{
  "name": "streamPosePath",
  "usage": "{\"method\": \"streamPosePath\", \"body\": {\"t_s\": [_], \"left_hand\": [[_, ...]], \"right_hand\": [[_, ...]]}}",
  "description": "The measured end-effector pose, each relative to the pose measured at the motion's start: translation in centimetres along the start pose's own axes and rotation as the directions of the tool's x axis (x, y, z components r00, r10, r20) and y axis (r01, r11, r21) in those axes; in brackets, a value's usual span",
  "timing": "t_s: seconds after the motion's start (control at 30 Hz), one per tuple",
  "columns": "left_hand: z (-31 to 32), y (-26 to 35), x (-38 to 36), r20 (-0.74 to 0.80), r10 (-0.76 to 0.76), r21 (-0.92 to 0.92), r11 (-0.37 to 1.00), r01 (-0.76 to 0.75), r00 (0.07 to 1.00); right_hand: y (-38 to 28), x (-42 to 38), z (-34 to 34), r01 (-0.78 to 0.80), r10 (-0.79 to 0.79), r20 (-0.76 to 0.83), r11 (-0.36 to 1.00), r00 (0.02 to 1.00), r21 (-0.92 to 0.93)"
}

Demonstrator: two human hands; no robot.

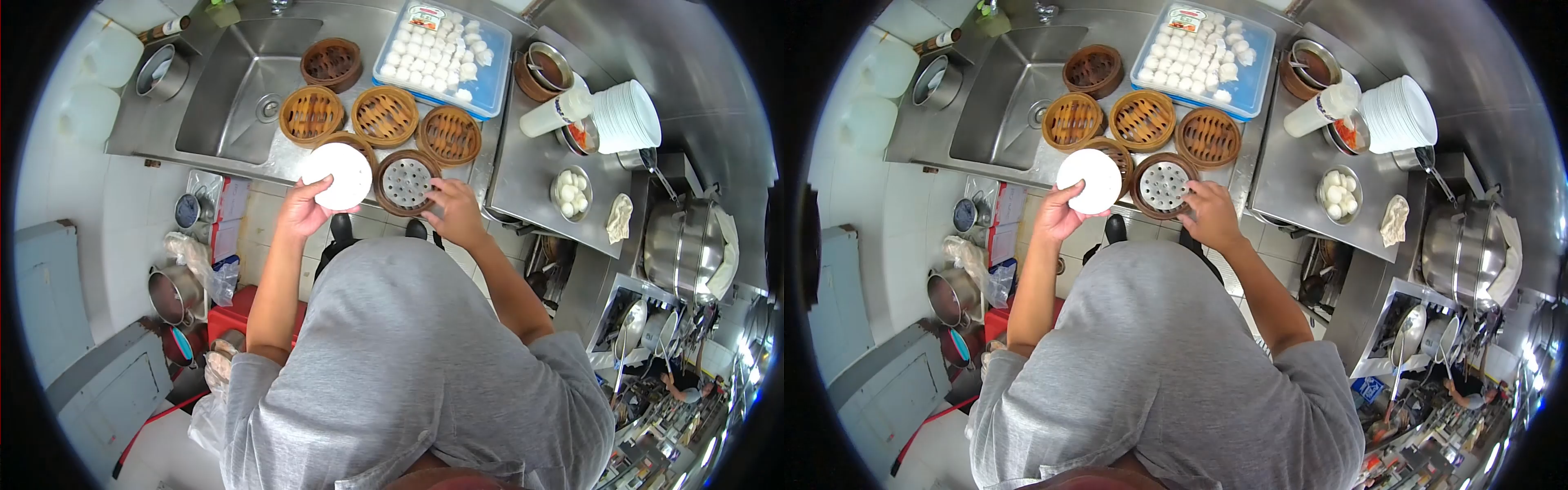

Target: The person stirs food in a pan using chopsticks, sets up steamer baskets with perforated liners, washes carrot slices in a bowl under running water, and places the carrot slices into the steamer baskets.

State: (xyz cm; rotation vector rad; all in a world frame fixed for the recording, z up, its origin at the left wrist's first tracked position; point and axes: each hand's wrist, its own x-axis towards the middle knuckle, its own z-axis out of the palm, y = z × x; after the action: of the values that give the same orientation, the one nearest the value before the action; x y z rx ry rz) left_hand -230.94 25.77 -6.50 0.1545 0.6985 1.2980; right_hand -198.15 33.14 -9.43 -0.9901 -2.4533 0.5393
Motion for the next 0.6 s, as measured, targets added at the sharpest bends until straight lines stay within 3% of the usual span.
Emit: {"method": "streamPosePath", "body": {"t_s": [0.07, 0.17, 0.2, 0.3, 0.43, 0.47, 0.6], "left_hand": [[1.1, -0.7, 0.3, 0.003, -0.028, 0.011, 1.000, 0.028, 1.000], [2.7, -1.8, 1.6, 0.060, -0.096, 0.051, 0.994, 0.093, 0.994], [2.9, -2.3, 2.1, 0.083, -0.107, 0.072, 0.992, 0.102, 0.991], [3.0, -2.6, 3.1, 0.090, -0.176, -0.028, 0.983, 0.179, 0.980], [2.3, -2.5, 3.4, 0.110, -0.174, -0.064, 0.981, 0.181, 0.979], [1.9, -2.6, 3.5, 0.095, -0.172, -0.040, 0.983, 0.177, 0.981], [2.0, -2.4, 2.9, 0.090, -0.137, -0.046, 0.989, 0.141, 0.986]], "right_hand": [[-2.4, 2.0, -1.0, -0.154, 0.185, -0.093, 0.950, 0.978, 0.270], [-4.9, 5.7, -1.9, -0.470, 0.449, 0.192, 0.667, 0.873, 0.578], [-4.4, 6.4, -0.9, -0.431, 0.404, 0.199, 0.641, 0.893, 0.635], [-3.9, 7.1, -0.8, -0.563, 0.430, 0.415, 0.311, 0.802, 0.766], [-3.1, 6.3, -1.9, -0.579, 0.501, 0.414, 0.232, 0.760, 0.781], [-2.5, 5.9, -2.0, -0.523, 0.521, 0.369, 0.182, 0.769, 0.833], [2.5, 5.2, -3.8, -0.414, 0.691, 0.141, 0.246, 0.709, 0.876]]}}
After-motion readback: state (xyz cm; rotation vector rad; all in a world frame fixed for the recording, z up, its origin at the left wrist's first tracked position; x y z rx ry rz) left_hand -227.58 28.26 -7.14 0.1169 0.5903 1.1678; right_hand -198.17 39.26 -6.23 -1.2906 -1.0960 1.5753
